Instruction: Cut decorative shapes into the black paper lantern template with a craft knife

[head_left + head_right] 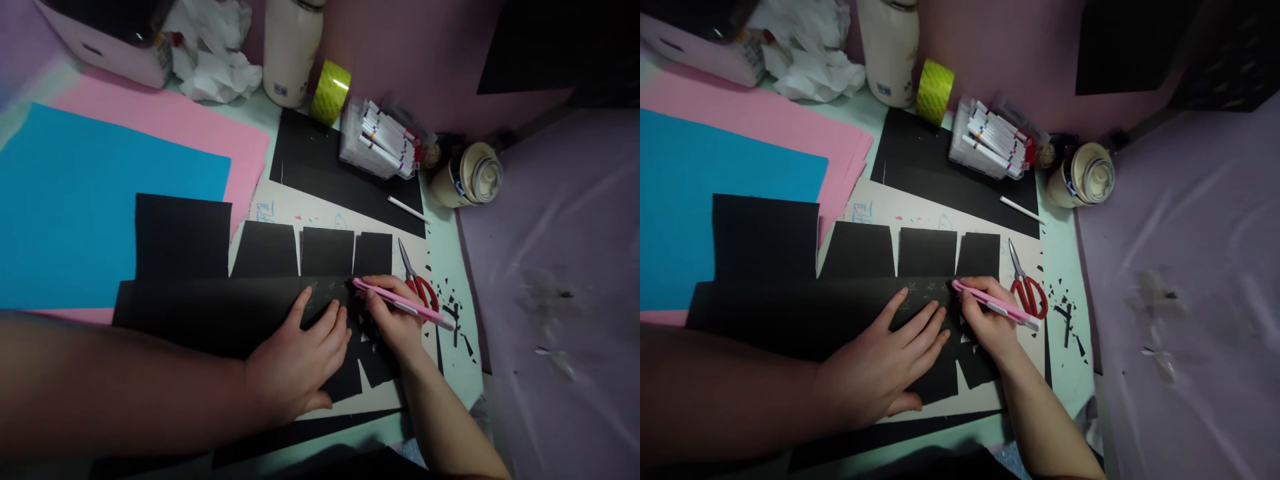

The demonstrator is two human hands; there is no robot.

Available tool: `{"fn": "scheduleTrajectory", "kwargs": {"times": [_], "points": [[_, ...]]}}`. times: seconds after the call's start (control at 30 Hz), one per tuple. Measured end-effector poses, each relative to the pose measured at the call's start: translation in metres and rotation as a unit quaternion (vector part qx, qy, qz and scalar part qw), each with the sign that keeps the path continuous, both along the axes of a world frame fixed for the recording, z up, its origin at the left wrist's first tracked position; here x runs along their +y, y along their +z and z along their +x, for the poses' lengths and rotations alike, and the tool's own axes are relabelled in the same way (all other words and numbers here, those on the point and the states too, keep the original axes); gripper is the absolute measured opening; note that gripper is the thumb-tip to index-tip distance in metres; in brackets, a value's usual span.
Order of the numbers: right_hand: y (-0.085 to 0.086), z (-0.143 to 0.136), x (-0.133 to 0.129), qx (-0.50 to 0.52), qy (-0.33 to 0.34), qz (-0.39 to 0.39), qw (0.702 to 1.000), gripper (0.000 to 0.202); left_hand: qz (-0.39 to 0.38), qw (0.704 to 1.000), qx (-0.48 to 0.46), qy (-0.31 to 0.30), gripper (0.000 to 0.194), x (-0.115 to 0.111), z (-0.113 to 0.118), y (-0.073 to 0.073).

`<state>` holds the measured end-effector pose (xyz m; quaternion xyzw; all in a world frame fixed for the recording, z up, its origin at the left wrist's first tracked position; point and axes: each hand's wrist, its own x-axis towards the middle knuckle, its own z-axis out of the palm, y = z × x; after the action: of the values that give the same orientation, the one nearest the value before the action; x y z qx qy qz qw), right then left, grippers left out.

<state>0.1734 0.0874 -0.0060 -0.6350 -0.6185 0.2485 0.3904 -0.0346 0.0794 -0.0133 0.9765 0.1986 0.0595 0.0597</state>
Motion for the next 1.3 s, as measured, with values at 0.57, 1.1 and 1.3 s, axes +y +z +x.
{"fn": "scheduleTrajectory", "kwargs": {"times": [0.57, 1.1, 1.3], "points": [[-0.0036, -0.0036, -0.0054, 0.038, 0.080, 0.042, 0.995, 0.008, 0.002, 1.000, -0.008, 0.001, 0.079, 0.0019, -0.0011, 0.0015], [-0.0029, -0.0050, -0.0042, 0.010, 0.105, 0.037, 0.994, 0.014, -0.005, 1.000, -0.006, -0.009, 0.078, 0.0006, -0.0016, 0.0002], [-0.0018, -0.0046, -0.0041, 0.013, 0.111, 0.038, 0.993, 0.018, -0.007, 1.000, -0.009, -0.011, 0.078, 0.0028, -0.0008, 0.0005]]}}
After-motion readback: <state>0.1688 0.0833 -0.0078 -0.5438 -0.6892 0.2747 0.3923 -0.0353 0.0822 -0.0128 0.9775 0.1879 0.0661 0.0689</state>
